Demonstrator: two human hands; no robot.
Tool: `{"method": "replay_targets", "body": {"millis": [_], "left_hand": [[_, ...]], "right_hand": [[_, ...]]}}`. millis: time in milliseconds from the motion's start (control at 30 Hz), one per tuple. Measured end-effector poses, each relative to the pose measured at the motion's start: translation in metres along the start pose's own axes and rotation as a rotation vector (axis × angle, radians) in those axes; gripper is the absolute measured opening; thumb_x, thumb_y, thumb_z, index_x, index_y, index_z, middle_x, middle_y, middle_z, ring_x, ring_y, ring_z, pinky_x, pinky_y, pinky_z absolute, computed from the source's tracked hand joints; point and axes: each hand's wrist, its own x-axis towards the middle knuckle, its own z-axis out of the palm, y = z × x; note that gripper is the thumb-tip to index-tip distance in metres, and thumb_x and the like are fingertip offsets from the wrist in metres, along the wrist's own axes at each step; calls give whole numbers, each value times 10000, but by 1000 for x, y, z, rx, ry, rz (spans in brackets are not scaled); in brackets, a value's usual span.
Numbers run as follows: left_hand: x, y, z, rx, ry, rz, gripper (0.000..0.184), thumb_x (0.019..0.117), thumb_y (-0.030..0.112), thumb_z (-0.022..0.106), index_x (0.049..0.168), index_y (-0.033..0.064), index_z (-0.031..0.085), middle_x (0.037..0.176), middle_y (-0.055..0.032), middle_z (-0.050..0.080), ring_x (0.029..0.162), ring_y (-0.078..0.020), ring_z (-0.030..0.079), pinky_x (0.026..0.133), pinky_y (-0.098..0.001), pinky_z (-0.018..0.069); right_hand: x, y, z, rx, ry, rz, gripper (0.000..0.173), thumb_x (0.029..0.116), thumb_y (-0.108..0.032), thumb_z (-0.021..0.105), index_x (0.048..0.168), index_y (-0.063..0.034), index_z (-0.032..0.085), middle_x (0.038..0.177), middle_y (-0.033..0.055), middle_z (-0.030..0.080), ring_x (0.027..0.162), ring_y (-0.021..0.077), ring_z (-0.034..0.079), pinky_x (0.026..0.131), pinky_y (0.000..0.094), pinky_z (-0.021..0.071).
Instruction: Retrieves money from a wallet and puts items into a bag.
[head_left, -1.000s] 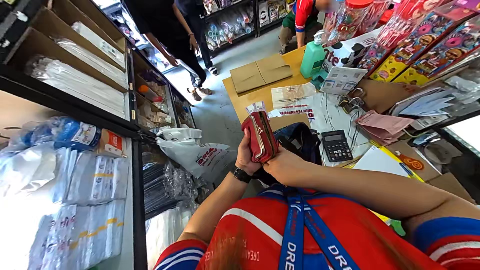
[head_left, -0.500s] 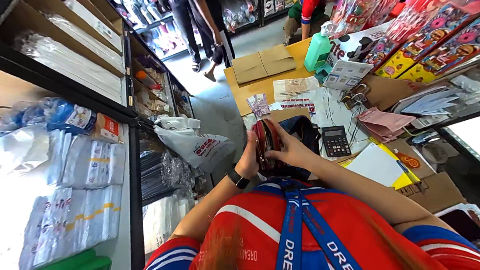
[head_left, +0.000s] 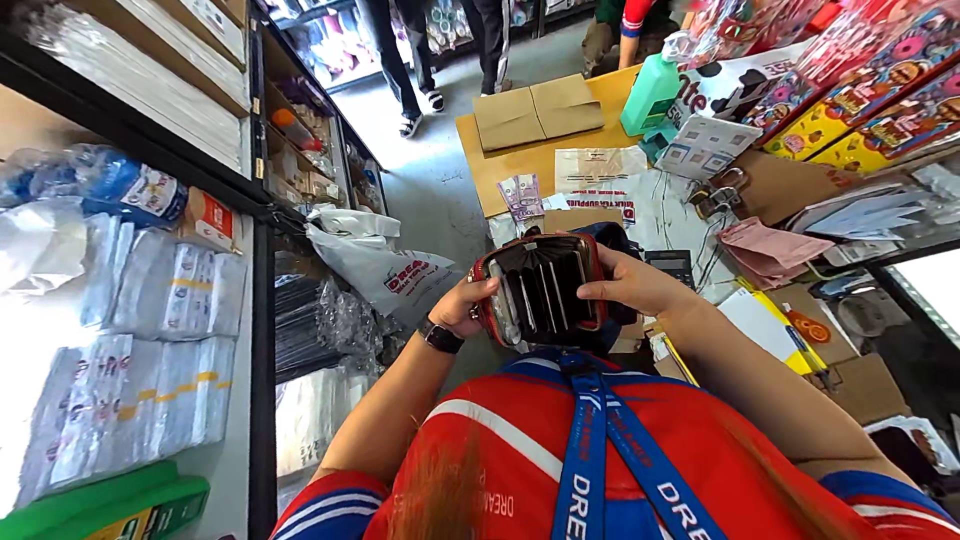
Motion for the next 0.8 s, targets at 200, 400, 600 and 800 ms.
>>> {"method": "replay_targets", "body": {"millis": [200, 400, 600, 800], "left_hand": [[1, -19, -20, -223, -180, 185, 266, 875, 372, 765, 1066, 190, 803, 1025, -5, 792, 956, -84, 750, 878, -274, 607], [12, -39, -33, -321, -356, 362, 344, 957, 389, 669, 1194, 156, 761, 1133, -24, 773, 1070, -104, 723, 961, -300, 571], [19, -39, -29, -439, -357, 391, 386, 983, 388, 625, 1222, 108, 743, 1136, -59, 771, 1056, -131, 733, 961, -315, 574], [24, -35, -30, -442, -394, 384, 384, 989, 382, 618, 1229, 109, 741, 1145, -60, 769, 1068, -131, 731, 970, -312, 570]], "right_hand": [[-4, -17, -3, -20, 22, -95, 447, 971, -28, 581, 1410, -50, 496, 1129, -58, 706, 984, -13, 679, 904, 190, 567], [-6, -43, 19, -526, 80, -220, 588, 1012, -227, 578, 1555, -68, 416, 1383, 116, 629, 1146, 53, 640, 970, 239, 522], [-8, -62, 36, -725, 116, -257, 594, 1062, -196, 472, 1619, -89, 295, 1315, 177, 657, 1075, 211, 670, 903, 370, 543], [-4, -62, 27, -680, 114, -240, 609, 1045, -147, 445, 1624, -82, 270, 1235, 187, 679, 1010, 181, 668, 869, 338, 539]]}}
